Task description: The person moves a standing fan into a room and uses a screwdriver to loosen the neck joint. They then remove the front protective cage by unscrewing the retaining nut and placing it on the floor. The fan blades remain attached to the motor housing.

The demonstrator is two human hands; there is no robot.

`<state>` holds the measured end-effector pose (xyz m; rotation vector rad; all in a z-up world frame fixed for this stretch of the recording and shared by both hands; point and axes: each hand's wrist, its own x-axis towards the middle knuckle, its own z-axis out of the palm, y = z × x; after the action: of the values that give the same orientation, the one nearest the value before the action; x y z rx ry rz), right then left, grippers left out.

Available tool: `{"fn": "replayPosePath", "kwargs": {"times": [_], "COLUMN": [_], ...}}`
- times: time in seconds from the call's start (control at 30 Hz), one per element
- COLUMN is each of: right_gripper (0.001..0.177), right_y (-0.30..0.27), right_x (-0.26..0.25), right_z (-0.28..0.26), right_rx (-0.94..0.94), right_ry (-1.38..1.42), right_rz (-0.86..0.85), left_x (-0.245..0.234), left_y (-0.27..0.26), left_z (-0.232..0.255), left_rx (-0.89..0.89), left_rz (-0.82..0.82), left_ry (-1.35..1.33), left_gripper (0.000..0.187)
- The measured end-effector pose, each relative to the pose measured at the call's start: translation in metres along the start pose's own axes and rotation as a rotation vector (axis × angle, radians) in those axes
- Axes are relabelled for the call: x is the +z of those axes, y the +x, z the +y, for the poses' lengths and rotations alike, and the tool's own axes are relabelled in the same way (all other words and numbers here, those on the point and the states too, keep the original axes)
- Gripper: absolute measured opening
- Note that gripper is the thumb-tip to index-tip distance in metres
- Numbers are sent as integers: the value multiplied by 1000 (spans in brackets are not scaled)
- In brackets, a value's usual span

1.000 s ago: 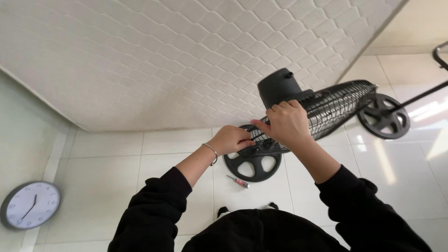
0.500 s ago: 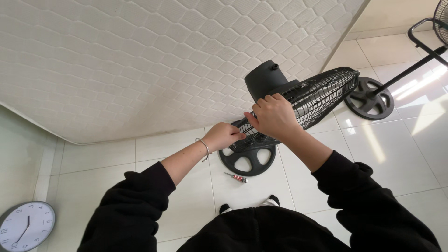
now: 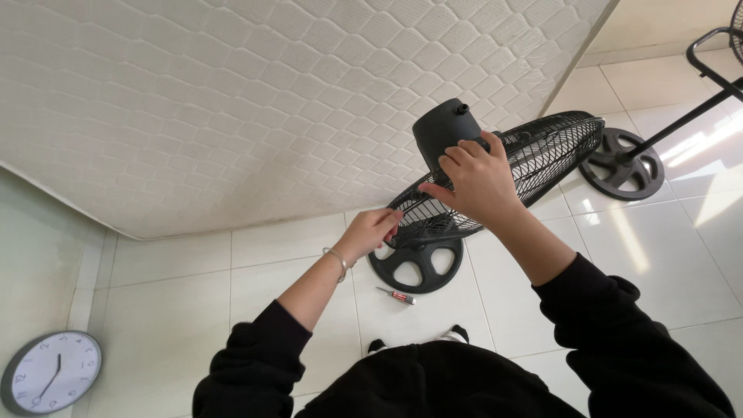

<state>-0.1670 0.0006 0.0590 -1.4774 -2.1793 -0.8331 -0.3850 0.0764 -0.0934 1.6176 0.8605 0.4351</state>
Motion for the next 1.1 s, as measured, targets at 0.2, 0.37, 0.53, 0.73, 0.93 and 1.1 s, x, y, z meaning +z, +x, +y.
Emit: {"fn": "replayPosePath", "kwargs": {"times": [0.2,0.37,0.53,0.73,0.93,1.1], "right_gripper": [59,59,61,57,39,29], "right_y": [-1,-3,-5,-13,-83,-184], "right_x": [6,8,4,-2,3,39], "right_z": [0,-4,-6,0,71,160], "right_rx": [-4,-1,-13,-14,365,791], "right_ry": [50,33,38,216,346,388], "right_rz": [-74,-50,-57,50,337,495], "left_x": [-3,-4,2,3,0,10], "left_y": [-2,-9,-15,-13,-14,-30], "left_z": [20,27,24,18,11,4], "left_rx": [34,2,84,64,134,118], "left_rz": [119,155,165,150,191,355], "left_ry": [330,331,395,347,355,328], "left_gripper": [55,55,57,55,54,48]}}
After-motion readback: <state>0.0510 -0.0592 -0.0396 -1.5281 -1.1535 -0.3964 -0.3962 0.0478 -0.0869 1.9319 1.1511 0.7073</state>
